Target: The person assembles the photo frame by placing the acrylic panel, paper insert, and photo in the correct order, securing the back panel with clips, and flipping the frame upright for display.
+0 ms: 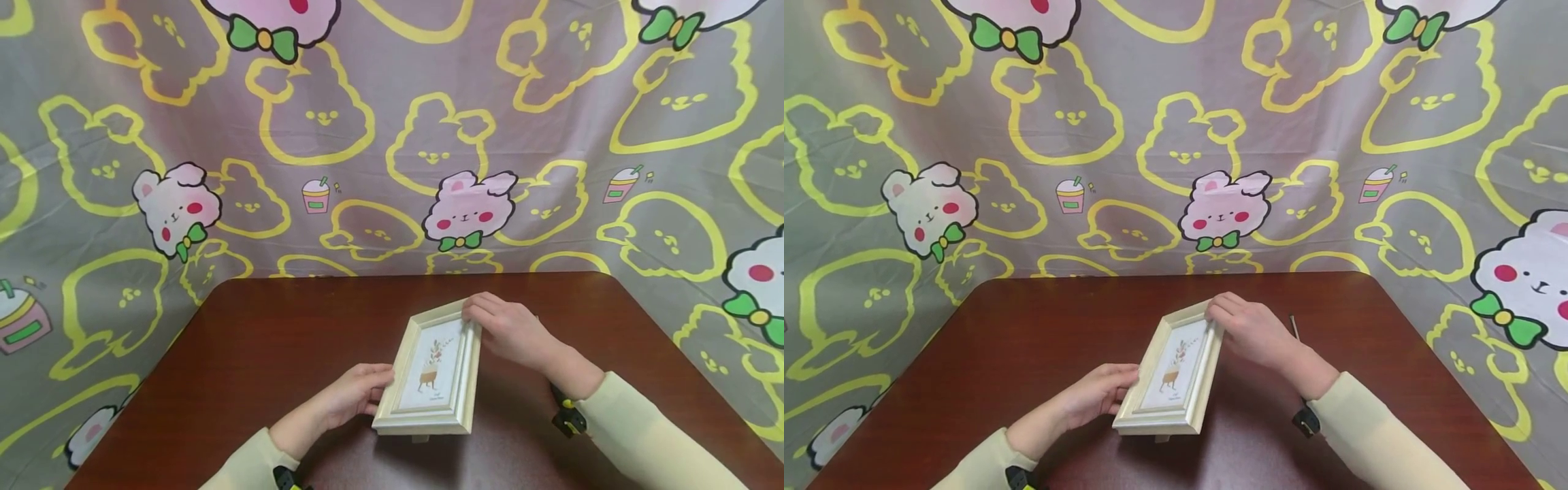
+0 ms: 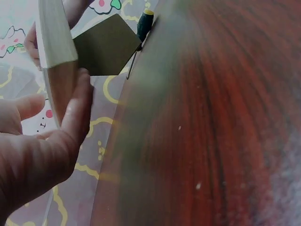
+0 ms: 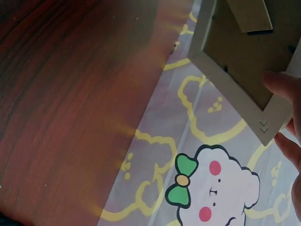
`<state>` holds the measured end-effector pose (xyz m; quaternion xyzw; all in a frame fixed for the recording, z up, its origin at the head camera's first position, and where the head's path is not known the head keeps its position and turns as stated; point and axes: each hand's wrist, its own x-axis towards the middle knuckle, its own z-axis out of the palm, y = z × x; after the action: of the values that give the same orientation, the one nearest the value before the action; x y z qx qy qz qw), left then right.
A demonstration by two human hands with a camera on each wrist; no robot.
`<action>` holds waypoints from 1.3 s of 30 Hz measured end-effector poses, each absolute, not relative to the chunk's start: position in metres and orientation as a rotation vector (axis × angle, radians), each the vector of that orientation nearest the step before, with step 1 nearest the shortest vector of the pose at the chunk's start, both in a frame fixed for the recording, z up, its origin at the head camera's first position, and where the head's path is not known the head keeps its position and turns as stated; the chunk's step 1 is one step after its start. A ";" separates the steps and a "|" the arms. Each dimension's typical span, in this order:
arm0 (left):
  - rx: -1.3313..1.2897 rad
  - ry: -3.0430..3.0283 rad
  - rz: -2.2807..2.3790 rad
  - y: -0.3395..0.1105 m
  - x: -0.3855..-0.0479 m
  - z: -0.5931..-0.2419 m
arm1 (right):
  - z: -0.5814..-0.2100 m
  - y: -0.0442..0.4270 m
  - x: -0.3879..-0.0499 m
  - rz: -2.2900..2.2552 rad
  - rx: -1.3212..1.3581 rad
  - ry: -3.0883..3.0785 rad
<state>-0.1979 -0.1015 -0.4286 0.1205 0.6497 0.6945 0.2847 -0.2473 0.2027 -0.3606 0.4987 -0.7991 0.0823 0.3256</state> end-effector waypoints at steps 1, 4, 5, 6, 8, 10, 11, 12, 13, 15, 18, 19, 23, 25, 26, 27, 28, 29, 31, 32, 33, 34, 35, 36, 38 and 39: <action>0.325 1.723 1.860 -0.102 -0.198 -0.429 | -0.361 0.203 -0.247 0.220 1.306 -2.088; 0.334 1.694 1.861 -0.103 -0.198 -0.429 | -0.364 0.203 -0.248 0.235 1.304 -2.074; 0.334 1.684 1.867 -0.103 -0.198 -0.429 | -0.365 0.203 -0.248 0.244 1.306 -2.068; 0.334 1.675 1.871 -0.104 -0.198 -0.429 | -0.366 0.203 -0.249 0.253 1.308 -2.063; 0.334 1.662 1.884 -0.105 -0.197 -0.429 | -0.369 0.203 -0.250 0.270 1.313 -2.049; 0.333 1.652 1.900 -0.106 -0.197 -0.429 | -0.372 0.204 -0.252 0.284 1.315 -2.035; 0.331 1.647 1.908 -0.106 -0.196 -0.429 | -0.373 0.204 -0.252 0.290 1.315 -2.031; 0.331 1.643 1.915 -0.106 -0.196 -0.429 | -0.374 0.204 -0.253 0.294 1.314 -2.029; 0.331 1.639 1.920 -0.107 -0.196 -0.428 | -0.375 0.204 -0.254 0.299 1.312 -2.032; 0.329 1.633 1.926 -0.107 -0.195 -0.428 | -0.376 0.204 -0.254 0.310 1.310 -2.048; 0.323 1.628 1.928 -0.108 -0.195 -0.428 | -0.377 0.204 -0.254 0.314 1.309 -2.081; 0.320 1.628 1.929 -0.108 -0.194 -0.428 | -0.377 0.204 -0.253 0.314 1.310 -2.091; 0.303 1.640 1.935 -0.109 -0.193 -0.428 | -0.376 0.204 -0.252 0.300 1.300 -2.113; 0.296 1.653 1.939 -0.111 -0.193 -0.428 | -0.376 0.205 -0.252 0.295 1.269 -2.129; 0.294 1.661 1.939 -0.112 -0.193 -0.428 | -0.376 0.206 -0.253 0.296 1.248 -2.141; 0.295 1.670 1.940 -0.113 -0.192 -0.428 | -0.376 0.207 -0.253 0.301 1.219 -2.160; 0.295 1.678 1.942 -0.114 -0.192 -0.428 | -0.377 0.208 -0.254 0.307 1.183 -2.181; 0.297 1.684 1.945 -0.115 -0.192 -0.428 | -0.377 0.209 -0.254 0.318 1.138 -2.207; 0.303 1.690 1.953 -0.117 -0.192 -0.429 | -0.378 0.210 -0.254 0.358 1.032 -2.271; 0.305 1.693 1.958 -0.117 -0.191 -0.429 | -0.379 0.210 -0.255 0.395 0.973 -2.310; 0.308 1.696 1.963 -0.117 -0.191 -0.429 | -0.379 0.210 -0.255 0.447 0.912 -2.355; 0.310 1.701 1.967 -0.117 -0.191 -0.430 | -0.379 0.210 -0.256 0.515 0.852 -2.402; 0.315 1.708 1.971 -0.117 -0.191 -0.430 | -0.379 0.209 -0.256 0.597 0.794 -2.452; 0.317 1.716 1.975 -0.116 -0.190 -0.430 | -0.379 0.208 -0.256 0.685 0.739 -2.501; 0.319 1.738 1.979 -0.115 -0.190 -0.429 | -0.378 0.206 -0.257 0.858 0.641 -2.591; 0.322 1.752 1.979 -0.114 -0.189 -0.429 | -0.378 0.205 -0.256 0.935 0.599 -2.634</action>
<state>-0.1891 -0.1141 -0.4291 0.1174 0.6392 0.7221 0.2372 -0.2564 0.2051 -0.3779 0.2075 -0.9123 0.3238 0.1408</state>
